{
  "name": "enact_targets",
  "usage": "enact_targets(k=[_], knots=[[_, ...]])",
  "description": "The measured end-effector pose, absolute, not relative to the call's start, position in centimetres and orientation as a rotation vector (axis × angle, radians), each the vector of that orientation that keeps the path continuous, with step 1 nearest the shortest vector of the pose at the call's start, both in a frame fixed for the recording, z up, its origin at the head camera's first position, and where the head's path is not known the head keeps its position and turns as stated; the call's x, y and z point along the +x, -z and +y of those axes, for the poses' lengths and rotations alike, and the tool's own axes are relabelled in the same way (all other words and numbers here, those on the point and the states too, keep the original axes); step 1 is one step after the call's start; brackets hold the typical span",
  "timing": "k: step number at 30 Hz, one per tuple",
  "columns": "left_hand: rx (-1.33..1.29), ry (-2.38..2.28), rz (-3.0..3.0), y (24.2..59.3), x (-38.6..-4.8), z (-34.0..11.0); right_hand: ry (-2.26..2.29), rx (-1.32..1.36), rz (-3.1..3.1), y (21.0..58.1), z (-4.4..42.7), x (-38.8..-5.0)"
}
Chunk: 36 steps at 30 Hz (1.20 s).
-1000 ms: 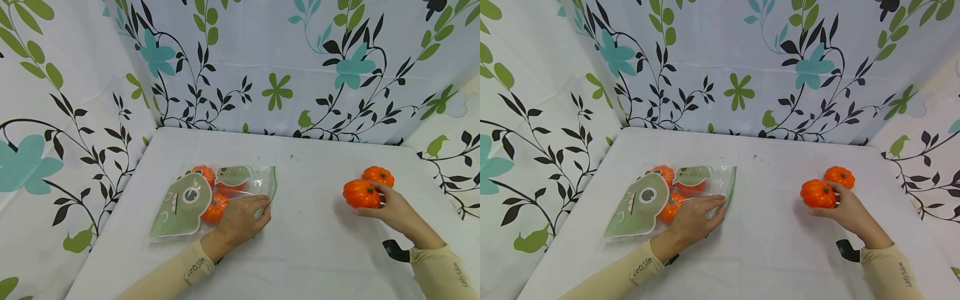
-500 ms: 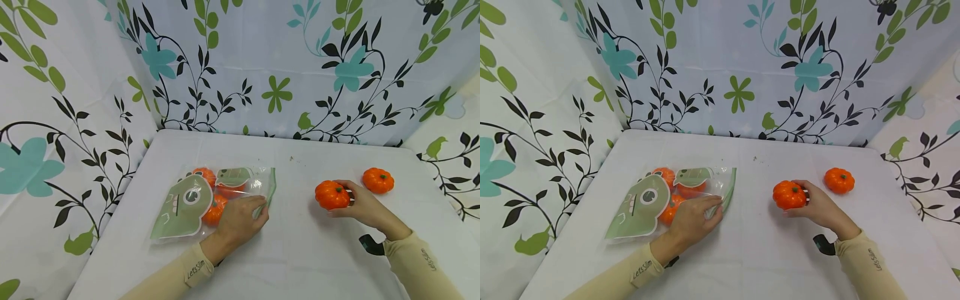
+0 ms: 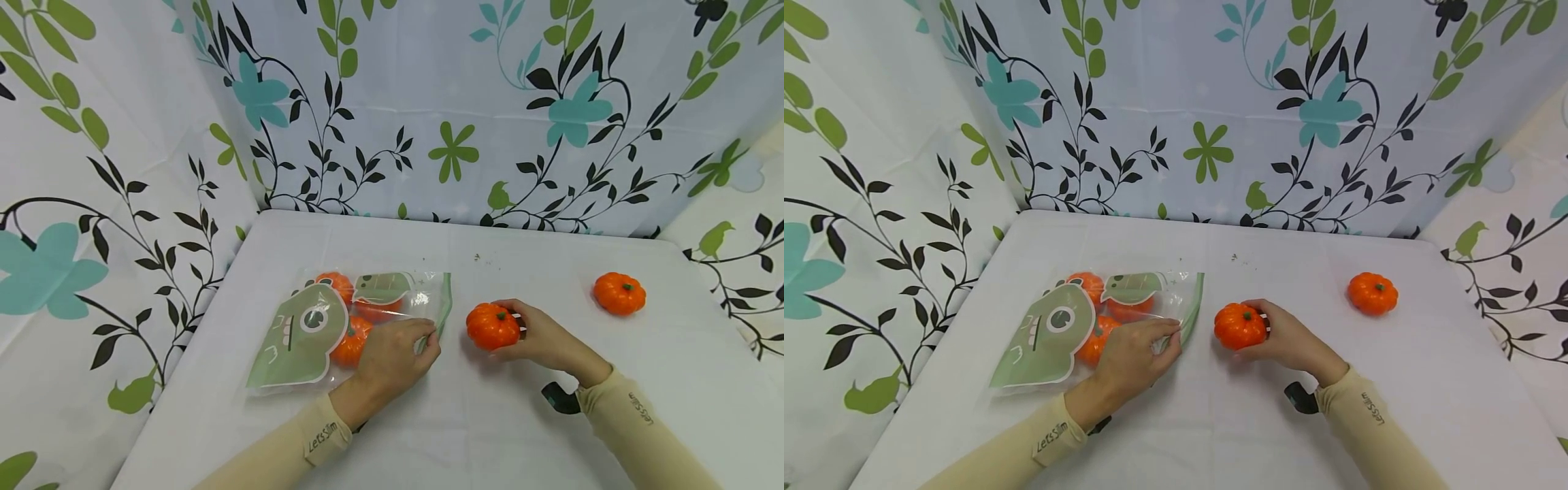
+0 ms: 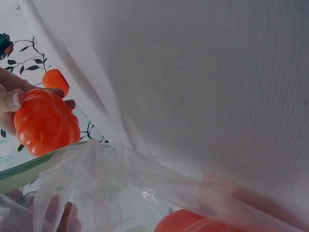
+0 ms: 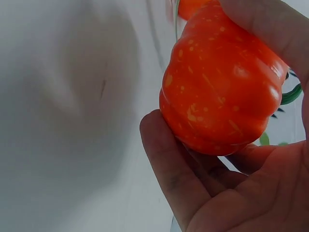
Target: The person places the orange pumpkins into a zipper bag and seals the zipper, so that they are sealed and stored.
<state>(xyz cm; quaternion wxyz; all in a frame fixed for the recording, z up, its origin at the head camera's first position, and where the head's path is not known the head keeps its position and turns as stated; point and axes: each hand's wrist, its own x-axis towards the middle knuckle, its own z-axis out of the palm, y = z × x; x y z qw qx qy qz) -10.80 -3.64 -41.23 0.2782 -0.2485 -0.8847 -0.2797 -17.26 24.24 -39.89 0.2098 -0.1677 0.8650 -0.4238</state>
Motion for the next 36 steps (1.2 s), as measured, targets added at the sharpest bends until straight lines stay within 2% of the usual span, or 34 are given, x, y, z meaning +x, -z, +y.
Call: enact_targets(k=[13, 23, 36], knots=[[-0.649, 0.751, -2.341, 41.0, -10.8, -3.6, 1.274, -0.503, 2.326, 40.0, 19.2, -16.7], [-0.611, 0.788, -2.273, 40.9, -10.9, -3.8, 1.350, -0.489, 2.278, 40.7, 17.4, -16.4], [-0.644, 0.819, -2.187, 40.7, -11.0, -3.7, 1.260, -0.737, 2.280, 40.9, 16.3, -16.9]])
